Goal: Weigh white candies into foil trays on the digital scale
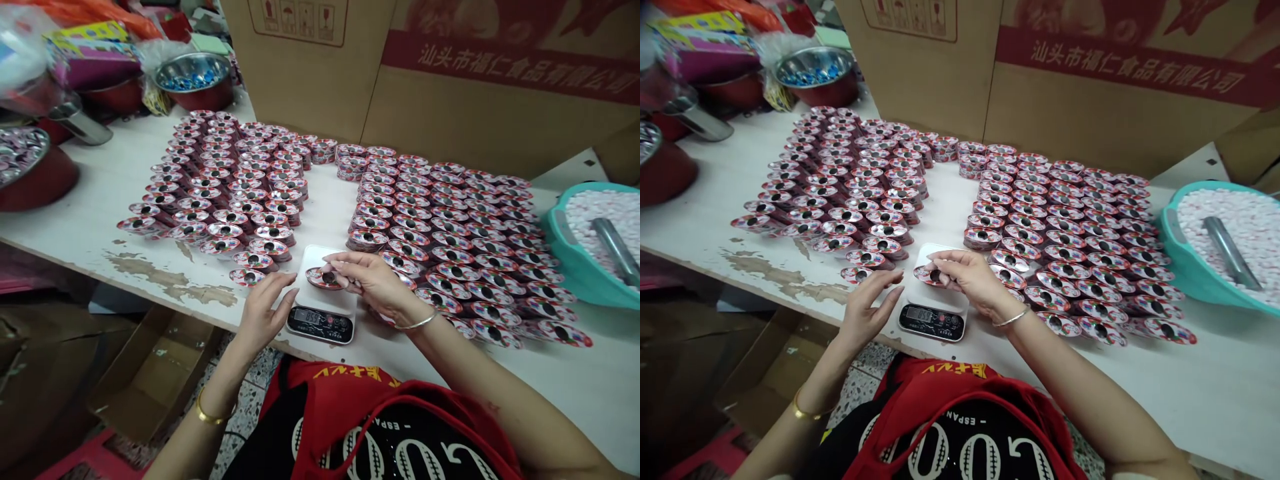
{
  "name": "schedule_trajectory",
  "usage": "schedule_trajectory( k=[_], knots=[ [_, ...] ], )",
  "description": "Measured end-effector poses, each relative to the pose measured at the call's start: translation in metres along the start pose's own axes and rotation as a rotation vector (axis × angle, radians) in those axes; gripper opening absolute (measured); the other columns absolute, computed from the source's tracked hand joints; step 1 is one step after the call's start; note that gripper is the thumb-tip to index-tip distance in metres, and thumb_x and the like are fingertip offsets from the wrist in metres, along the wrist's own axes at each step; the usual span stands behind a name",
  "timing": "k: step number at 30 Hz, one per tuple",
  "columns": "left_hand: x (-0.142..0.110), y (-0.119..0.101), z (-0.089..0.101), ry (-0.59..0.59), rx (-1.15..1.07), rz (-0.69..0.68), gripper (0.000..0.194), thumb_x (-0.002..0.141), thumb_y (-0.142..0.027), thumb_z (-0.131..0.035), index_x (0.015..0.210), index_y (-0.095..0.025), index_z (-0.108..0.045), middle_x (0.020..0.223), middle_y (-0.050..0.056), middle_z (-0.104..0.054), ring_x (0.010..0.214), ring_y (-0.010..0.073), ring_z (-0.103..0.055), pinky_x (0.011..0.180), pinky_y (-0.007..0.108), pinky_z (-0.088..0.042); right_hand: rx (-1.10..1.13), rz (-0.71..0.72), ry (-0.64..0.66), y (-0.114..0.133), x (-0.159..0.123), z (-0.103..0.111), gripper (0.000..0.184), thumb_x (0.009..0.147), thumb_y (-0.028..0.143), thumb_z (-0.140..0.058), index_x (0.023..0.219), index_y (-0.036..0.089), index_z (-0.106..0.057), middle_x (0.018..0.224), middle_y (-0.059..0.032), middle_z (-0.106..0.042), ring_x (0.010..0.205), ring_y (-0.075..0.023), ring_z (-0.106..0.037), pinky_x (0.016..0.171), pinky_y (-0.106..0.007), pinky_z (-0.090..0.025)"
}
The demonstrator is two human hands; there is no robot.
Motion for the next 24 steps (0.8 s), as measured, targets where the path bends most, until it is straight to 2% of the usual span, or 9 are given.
schedule_trajectory(
  k=[5,10,14,20,24],
  knots=[
    [-0.004,0.001,0.011,-0.016,0.005,0.026,0.028,0.090,-0.019,-0.057,0.118,-0.021,-0.059,0.100,0.007,-0.067,0.094,0.0159,-0.063,0.083,0.031,-0.052,0.108,0.028,0.040,0.012,-0.024,0.013,0.027,0.073,0.026,-0.077,0.096,0.013,-0.070,0.079,-0.0017,-0.063,0.048,0.0004,-0.034,0.039,-0.014,-0.019],
    [0.004,0.001,0.018,-0.022,0.059,-0.008,0.027,0.091,-0.022,-0.056,0.117,-0.021,-0.060,0.101,0.006,-0.068,0.092,0.0158,-0.063,0.082,0.031,-0.053,0.167,0.007,-0.017,0.009,-0.057,0.038,0.022,0.081,0.031,-0.072,0.095,0.016,-0.067,0.066,0.0033,-0.052,0.044,-0.0003,-0.028,0.038,-0.013,-0.018],
    [0.013,0.002,0.016,-0.004,0.069,-0.086,0.028,0.089,-0.023,-0.058,0.117,-0.021,-0.060,0.106,0.008,-0.067,0.099,0.0177,-0.062,0.086,0.033,-0.052,0.141,0.031,-0.127,0.005,-0.075,0.053,0.024,0.079,0.036,-0.074,0.091,0.017,-0.066,0.059,0.0045,-0.046,0.043,-0.0018,-0.028,0.037,-0.014,-0.020],
    [0.032,-0.005,0.008,0.152,0.063,-0.177,0.037,0.090,-0.027,-0.058,0.127,-0.022,-0.054,0.114,0.010,-0.062,0.107,0.0201,-0.059,0.091,0.038,-0.050,0.176,0.076,-0.219,0.007,-0.088,0.061,0.021,0.078,0.034,-0.076,0.084,0.017,-0.065,0.058,0.0041,-0.046,0.044,-0.0021,-0.031,0.037,-0.013,-0.021],
    [0.044,-0.010,-0.009,0.310,0.166,-0.244,0.062,0.086,-0.042,-0.064,0.140,-0.023,-0.041,0.130,0.013,-0.055,0.118,0.0260,-0.052,0.099,0.044,-0.044,0.183,0.082,-0.226,0.007,-0.088,0.062,0.023,0.078,0.034,-0.076,0.087,0.017,-0.065,0.060,0.0041,-0.047,0.044,-0.0018,-0.032,0.037,-0.013,-0.022]
  ],
)
Point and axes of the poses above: each hand's wrist, its own x-axis towards the middle knuckle, its own z-axis out of the back of the hand, y = z × x, the point moved 3 cm from there along x, towards the middle knuckle
